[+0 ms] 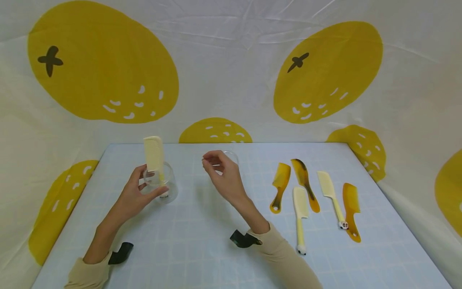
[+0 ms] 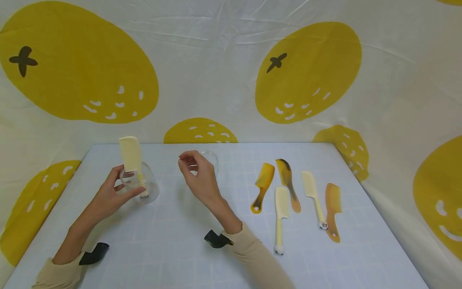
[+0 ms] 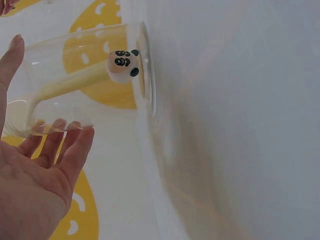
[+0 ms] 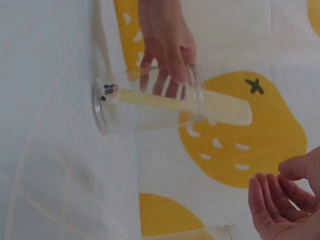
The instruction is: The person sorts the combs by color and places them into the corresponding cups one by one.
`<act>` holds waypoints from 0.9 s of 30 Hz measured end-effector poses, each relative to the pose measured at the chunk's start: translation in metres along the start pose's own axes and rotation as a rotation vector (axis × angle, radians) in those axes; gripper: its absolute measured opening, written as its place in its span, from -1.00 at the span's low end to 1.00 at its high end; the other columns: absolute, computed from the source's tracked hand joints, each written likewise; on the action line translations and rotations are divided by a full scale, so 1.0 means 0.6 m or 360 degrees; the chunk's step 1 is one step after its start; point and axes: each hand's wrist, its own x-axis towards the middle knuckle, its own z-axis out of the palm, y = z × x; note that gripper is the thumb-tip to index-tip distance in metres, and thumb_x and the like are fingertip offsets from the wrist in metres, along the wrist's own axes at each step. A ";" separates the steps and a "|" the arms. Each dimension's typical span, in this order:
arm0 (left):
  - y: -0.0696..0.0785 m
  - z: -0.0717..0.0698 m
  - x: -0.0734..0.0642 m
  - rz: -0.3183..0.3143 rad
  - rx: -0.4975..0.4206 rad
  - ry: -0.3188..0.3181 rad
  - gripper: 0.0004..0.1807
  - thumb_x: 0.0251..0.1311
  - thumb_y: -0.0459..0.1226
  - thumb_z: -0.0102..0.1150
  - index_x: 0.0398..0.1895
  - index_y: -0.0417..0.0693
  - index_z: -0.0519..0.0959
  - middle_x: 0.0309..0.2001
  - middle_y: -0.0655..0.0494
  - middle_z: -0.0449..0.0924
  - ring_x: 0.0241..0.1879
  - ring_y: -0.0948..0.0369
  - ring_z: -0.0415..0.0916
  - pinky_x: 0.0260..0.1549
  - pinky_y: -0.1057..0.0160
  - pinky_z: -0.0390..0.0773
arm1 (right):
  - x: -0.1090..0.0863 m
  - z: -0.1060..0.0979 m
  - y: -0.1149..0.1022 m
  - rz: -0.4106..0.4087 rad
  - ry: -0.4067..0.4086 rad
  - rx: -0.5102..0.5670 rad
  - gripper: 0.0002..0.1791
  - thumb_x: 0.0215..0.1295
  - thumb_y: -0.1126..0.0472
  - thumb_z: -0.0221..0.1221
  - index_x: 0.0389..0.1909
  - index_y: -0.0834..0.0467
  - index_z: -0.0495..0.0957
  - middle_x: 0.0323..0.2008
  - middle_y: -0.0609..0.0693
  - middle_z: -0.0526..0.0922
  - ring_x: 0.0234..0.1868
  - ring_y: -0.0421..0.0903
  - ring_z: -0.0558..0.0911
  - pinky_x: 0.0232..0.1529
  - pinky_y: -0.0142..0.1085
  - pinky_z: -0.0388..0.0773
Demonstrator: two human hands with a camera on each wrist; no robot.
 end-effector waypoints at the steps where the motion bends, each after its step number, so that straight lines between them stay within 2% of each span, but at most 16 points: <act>1: 0.000 0.000 0.000 0.0002 -0.0001 -0.0002 0.07 0.22 -0.07 0.47 0.55 -0.25 -0.03 0.42 -0.30 0.15 0.40 -0.26 0.17 0.33 -0.40 0.22 | -0.001 -0.004 0.000 0.0002 0.0006 0.0002 -0.78 0.45 0.27 0.26 0.01 0.28 0.60 -0.09 0.09 0.70 -0.08 -0.02 0.71 0.00 -0.21 0.70; 11: 0.002 -0.001 0.001 0.0004 -0.0003 -0.0011 0.07 0.22 -0.06 0.48 0.55 -0.25 -0.03 0.41 -0.29 0.15 0.40 -0.24 0.17 0.34 -0.38 0.22 | -0.010 -0.043 0.006 0.0022 0.0119 0.0027 -0.79 0.41 0.38 0.26 0.00 0.35 0.60 -0.10 0.20 0.70 -0.12 0.09 0.71 -0.01 -0.01 0.70; 16: 0.002 -0.002 0.000 -0.0016 0.0001 -0.0008 0.08 0.21 -0.06 0.48 0.55 -0.27 -0.03 0.41 -0.30 0.15 0.40 -0.25 0.17 0.34 -0.39 0.21 | -0.019 -0.058 -0.025 0.0049 0.0143 -0.0012 -0.79 0.39 0.48 0.22 -0.01 0.47 0.56 -0.12 0.31 0.67 -0.14 0.21 0.70 -0.01 0.00 0.70; 19: 0.002 -0.001 0.000 -0.0033 -0.0002 -0.0011 0.09 0.21 -0.05 0.49 0.56 -0.26 -0.04 0.43 -0.31 0.13 0.41 -0.25 0.15 0.35 -0.39 0.21 | -0.024 -0.069 -0.030 0.0048 0.0155 -0.0035 -0.80 0.38 0.50 0.21 -0.02 0.49 0.54 -0.12 0.34 0.66 -0.14 0.23 0.69 0.00 -0.02 0.70; 24: 0.002 0.000 0.000 -0.0054 -0.0007 -0.0010 0.11 0.19 -0.03 0.49 0.56 -0.24 -0.04 0.46 -0.30 0.11 0.41 -0.25 0.13 0.36 -0.39 0.20 | -0.031 -0.088 0.011 0.0050 0.0180 -0.0066 -0.78 0.41 0.43 0.24 0.01 0.40 0.57 -0.10 0.27 0.67 -0.13 0.15 0.70 0.01 -0.18 0.70; 27: 0.003 -0.001 -0.002 -0.0056 0.0001 -0.0010 0.10 0.20 -0.03 0.48 0.56 -0.25 -0.04 0.45 -0.31 0.11 0.41 -0.25 0.14 0.35 -0.38 0.21 | -0.036 -0.100 0.024 0.0071 0.0196 -0.0073 -0.79 0.41 0.39 0.26 0.01 0.33 0.59 -0.11 0.20 0.68 -0.14 0.09 0.71 0.00 -0.30 0.69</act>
